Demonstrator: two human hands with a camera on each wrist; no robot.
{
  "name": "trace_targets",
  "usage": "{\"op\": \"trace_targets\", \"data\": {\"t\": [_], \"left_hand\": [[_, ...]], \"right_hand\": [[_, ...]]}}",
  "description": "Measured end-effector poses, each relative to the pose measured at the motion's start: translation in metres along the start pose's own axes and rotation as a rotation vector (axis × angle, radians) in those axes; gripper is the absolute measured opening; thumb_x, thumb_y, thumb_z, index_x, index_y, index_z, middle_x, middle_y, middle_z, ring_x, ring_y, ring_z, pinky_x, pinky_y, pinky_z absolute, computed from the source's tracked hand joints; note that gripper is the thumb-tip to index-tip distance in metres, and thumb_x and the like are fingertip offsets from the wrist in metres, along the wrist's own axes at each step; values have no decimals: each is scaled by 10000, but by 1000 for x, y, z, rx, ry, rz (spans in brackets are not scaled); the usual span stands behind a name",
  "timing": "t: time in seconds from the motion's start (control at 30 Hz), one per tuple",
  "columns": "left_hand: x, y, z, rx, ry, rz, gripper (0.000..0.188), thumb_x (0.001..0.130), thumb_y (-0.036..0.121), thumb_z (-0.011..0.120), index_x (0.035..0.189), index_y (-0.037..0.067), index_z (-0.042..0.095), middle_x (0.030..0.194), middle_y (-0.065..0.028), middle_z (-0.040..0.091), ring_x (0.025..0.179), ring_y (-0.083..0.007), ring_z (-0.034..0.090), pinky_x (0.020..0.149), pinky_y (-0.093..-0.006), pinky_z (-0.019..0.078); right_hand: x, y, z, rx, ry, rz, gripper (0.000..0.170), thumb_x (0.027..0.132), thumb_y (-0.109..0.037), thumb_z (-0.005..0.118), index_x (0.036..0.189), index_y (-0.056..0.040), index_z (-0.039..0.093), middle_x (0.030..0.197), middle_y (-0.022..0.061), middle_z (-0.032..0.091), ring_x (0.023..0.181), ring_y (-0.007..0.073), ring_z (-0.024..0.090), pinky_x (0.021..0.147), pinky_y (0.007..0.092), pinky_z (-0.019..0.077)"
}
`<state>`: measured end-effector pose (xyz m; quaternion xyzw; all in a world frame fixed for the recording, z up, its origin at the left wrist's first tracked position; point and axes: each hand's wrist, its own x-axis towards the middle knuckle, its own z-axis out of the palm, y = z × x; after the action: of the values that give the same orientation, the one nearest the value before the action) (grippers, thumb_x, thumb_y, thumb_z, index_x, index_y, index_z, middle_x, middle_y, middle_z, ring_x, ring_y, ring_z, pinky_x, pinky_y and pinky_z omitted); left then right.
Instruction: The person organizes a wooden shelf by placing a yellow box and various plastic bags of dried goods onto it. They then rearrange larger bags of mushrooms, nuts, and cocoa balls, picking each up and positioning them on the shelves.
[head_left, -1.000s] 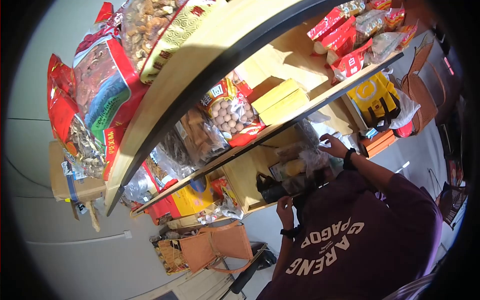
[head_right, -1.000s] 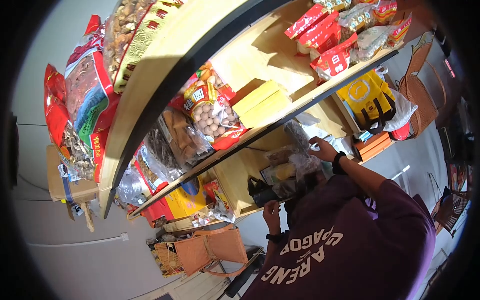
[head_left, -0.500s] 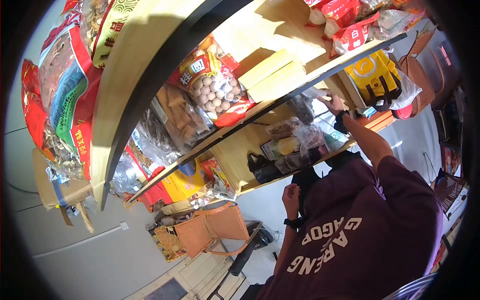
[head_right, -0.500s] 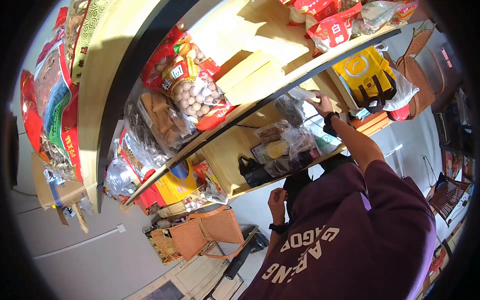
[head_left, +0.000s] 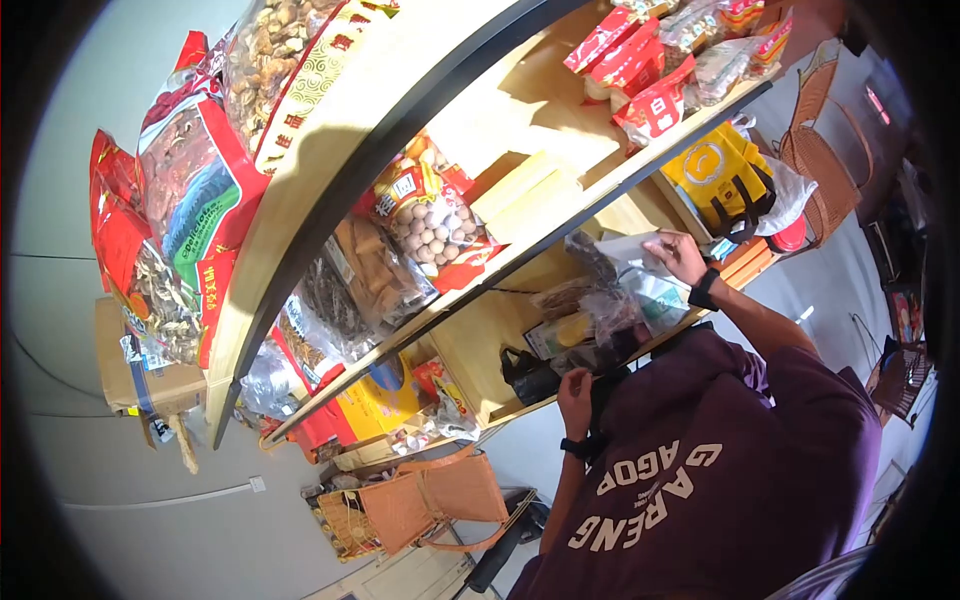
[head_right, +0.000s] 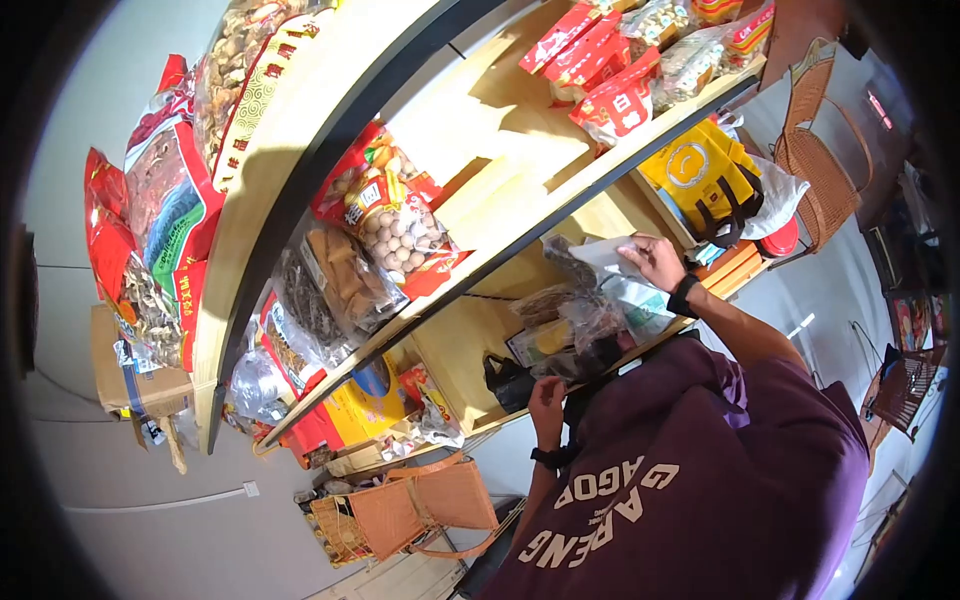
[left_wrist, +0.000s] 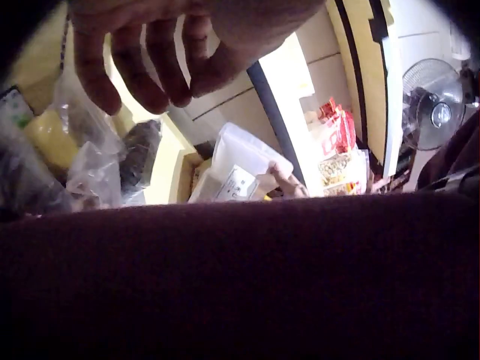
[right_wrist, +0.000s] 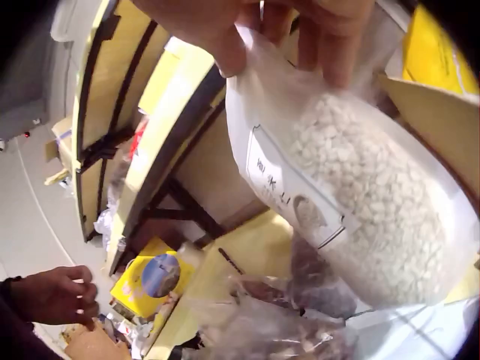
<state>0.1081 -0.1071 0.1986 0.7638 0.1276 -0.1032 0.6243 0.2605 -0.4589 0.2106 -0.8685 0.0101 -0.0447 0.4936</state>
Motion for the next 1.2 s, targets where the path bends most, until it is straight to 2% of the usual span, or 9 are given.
{"op": "trace_targets", "data": {"t": [0.1,0.2,0.3,0.53,0.67,0.73,0.83,0.93,1.2], "left_hand": [[15,39,21,68,-89,45,326,930,174,728,1203,26,629,1037,-50,687,917,-118,633,831,-264,503],[34,67,46,90,-186,87,491,877,230,793,1256,0,580,1181,-120,680,1081,-200,652,929,-325,501],[48,116,67,237,-205,441,680,803,258,859,1327,-20,527,1251,-156,659,1145,-236,637,979,-358,488],[63,174,70,178,-542,288,624,709,158,922,1217,-49,626,1123,-139,719,1024,-205,686,886,-339,539],[57,208,75,79,-405,373,568,692,115,924,1170,-40,660,1103,-113,723,991,-188,691,869,-334,547],[57,230,73,12,-395,442,565,693,100,919,1176,-36,659,1104,-106,720,987,-182,689,866,-332,552],[63,267,74,-22,-466,445,577,714,80,903,1210,-39,635,1128,-118,701,1017,-192,681,876,-337,559],[79,299,76,-94,-461,478,555,734,47,884,1215,-53,625,1124,-117,692,1002,-185,682,878,-328,563],[167,363,67,50,-198,711,586,711,7,886,1224,-41,607,1163,-117,682,1060,-201,670,927,-356,553]], "right_hand": [[-17,-32,-26,291,-43,-28,248,960,-202,707,949,45,684,727,94,605,643,117,524,613,321,461],[-23,-62,-46,448,-144,-62,221,959,-189,708,973,32,708,758,59,637,686,99,563,641,301,467],[-25,-87,-52,648,-243,-73,188,966,-155,703,1032,20,720,860,3,688,782,49,581,692,265,486],[-16,-131,-65,803,-298,-129,227,986,-146,675,1133,26,697,970,17,727,876,53,623,792,252,523],[-9,-172,-78,817,-287,-123,183,982,-137,682,1072,19,716,915,-11,715,877,39,610,801,236,513],[-3,-179,-79,805,-290,-129,236,953,-139,716,1139,0,678,1037,35,685,1004,99,612,892,282,492],[11,-200,-79,831,-76,-428,539,893,-287,788,1315,-47,555,1262,77,581,1209,191,544,1020,370,448],[31,-195,-78,850,-122,-480,757,824,-296,836,1431,-108,424,1409,84,413,1362,216,402,1085,441,405],[56,-168,-77,612,233,-430,519,847,-269,804,1246,-98,520,1283,96,500,1257,255,493,1052,402,407]]}}
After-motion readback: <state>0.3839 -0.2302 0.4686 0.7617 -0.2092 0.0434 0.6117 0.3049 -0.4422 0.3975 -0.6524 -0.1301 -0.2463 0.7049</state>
